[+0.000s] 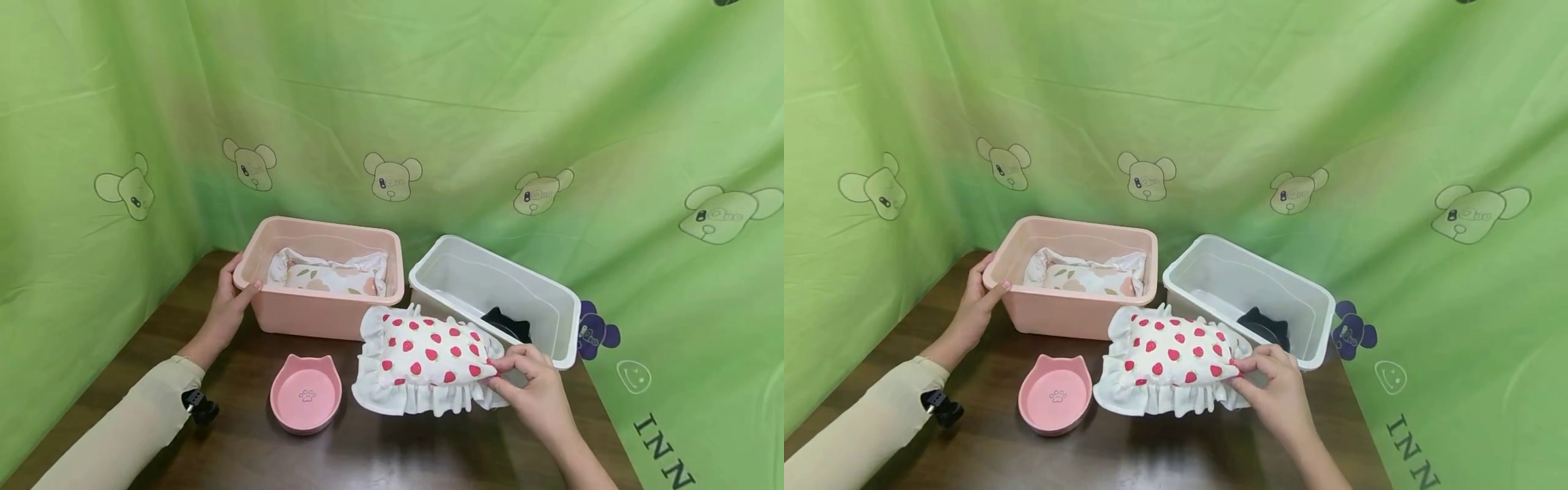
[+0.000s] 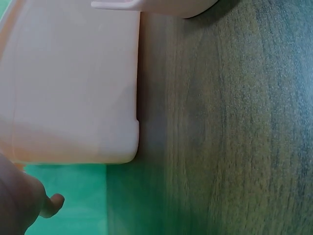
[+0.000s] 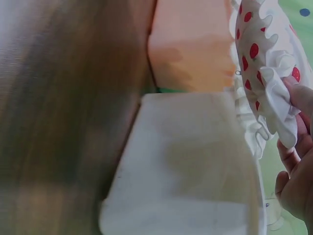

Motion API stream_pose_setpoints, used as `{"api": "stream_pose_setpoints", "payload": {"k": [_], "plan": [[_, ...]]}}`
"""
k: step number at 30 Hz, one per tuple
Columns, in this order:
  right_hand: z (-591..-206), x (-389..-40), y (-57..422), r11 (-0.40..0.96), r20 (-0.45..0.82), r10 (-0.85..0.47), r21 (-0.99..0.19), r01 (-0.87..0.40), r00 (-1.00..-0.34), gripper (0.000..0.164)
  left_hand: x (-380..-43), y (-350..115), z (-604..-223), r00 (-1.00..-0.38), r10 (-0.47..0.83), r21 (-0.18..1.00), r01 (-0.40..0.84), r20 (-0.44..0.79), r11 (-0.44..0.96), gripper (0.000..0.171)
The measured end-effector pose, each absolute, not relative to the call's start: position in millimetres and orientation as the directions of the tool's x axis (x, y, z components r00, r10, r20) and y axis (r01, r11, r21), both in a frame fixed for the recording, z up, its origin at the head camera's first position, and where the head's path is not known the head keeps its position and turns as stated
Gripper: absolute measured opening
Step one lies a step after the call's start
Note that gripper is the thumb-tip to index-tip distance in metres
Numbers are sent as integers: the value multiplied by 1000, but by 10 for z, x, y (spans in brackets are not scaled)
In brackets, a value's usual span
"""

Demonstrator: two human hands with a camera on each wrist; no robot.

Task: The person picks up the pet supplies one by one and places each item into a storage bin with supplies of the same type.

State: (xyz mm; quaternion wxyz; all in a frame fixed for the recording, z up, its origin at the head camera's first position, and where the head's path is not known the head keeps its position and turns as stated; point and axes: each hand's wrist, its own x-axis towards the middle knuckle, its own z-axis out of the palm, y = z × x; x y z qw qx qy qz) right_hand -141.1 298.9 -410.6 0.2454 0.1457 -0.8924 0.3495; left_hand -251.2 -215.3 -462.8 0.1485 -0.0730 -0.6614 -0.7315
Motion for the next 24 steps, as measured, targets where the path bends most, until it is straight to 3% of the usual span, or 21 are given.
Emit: {"api": "stream_pose_setpoints", "payload": {"k": [14, 24], "plan": [[-3675, -1460, 2964, 659, 551, -111, -582, -476, -827, 29, -2530, -2114, -4630, -947, -117, 949, 309, 299, -69, 71], [-3446, -1634, 2945, 697, 508, -106, -575, -428, -855, 20, -2509, -2109, -4586, -945, -159, 945, 306, 287, -115, 70]]}}
